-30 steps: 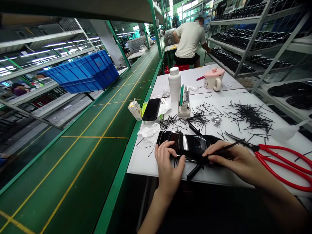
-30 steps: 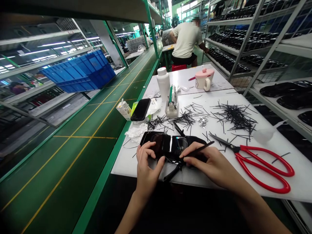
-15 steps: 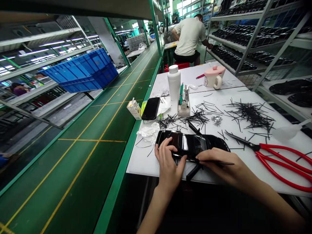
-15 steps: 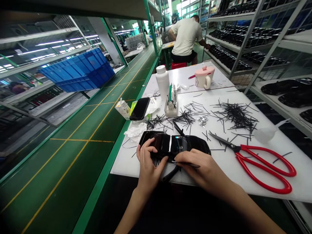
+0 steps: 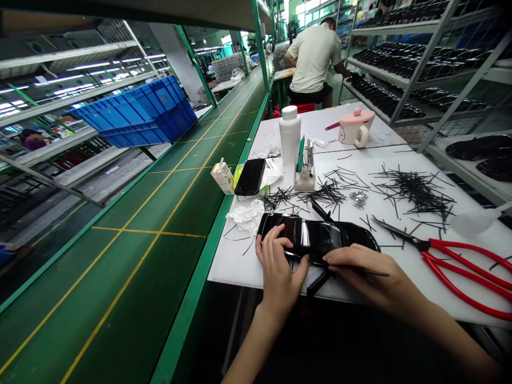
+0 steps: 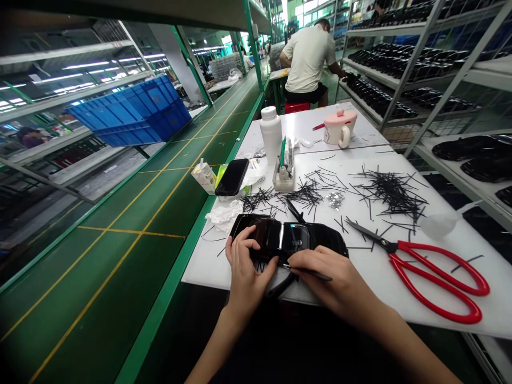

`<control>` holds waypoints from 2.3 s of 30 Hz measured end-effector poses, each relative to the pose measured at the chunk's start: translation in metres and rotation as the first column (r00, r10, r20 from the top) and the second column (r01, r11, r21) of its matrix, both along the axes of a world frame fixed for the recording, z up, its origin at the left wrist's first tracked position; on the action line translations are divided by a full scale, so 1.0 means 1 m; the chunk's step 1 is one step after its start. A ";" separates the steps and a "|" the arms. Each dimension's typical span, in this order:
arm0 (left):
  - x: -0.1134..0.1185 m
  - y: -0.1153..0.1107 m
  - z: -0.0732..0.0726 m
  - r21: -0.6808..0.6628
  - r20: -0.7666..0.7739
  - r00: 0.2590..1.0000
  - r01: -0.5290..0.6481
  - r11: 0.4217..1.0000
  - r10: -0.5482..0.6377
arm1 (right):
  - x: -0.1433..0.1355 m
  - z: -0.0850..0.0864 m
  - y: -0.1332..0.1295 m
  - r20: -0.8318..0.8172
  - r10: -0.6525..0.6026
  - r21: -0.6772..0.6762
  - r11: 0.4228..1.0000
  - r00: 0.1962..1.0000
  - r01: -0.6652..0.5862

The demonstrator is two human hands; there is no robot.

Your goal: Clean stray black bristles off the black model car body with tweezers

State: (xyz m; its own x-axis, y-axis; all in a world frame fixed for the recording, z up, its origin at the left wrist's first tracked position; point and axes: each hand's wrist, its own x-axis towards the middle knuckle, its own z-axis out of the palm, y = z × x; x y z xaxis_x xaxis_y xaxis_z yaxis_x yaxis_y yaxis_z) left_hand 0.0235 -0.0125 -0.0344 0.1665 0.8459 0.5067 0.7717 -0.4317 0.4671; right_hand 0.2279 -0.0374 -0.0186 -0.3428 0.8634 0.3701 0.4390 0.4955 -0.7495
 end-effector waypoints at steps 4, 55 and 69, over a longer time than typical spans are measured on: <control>0.000 0.000 0.000 -0.005 0.010 1.000 0.002 1.000 -0.002 | -0.001 -0.001 0.000 -0.028 -0.024 0.004 1.000 0.999 0.025; -0.002 -0.001 -0.010 0.044 0.125 0.991 0.032 0.999 -0.037 | -0.041 0.017 0.001 0.245 -0.133 0.082 0.990 0.960 0.117; -0.003 -0.001 -0.012 0.059 0.108 0.993 0.047 0.997 -0.053 | -0.033 0.022 -0.006 0.090 -0.312 -0.057 0.946 0.946 0.318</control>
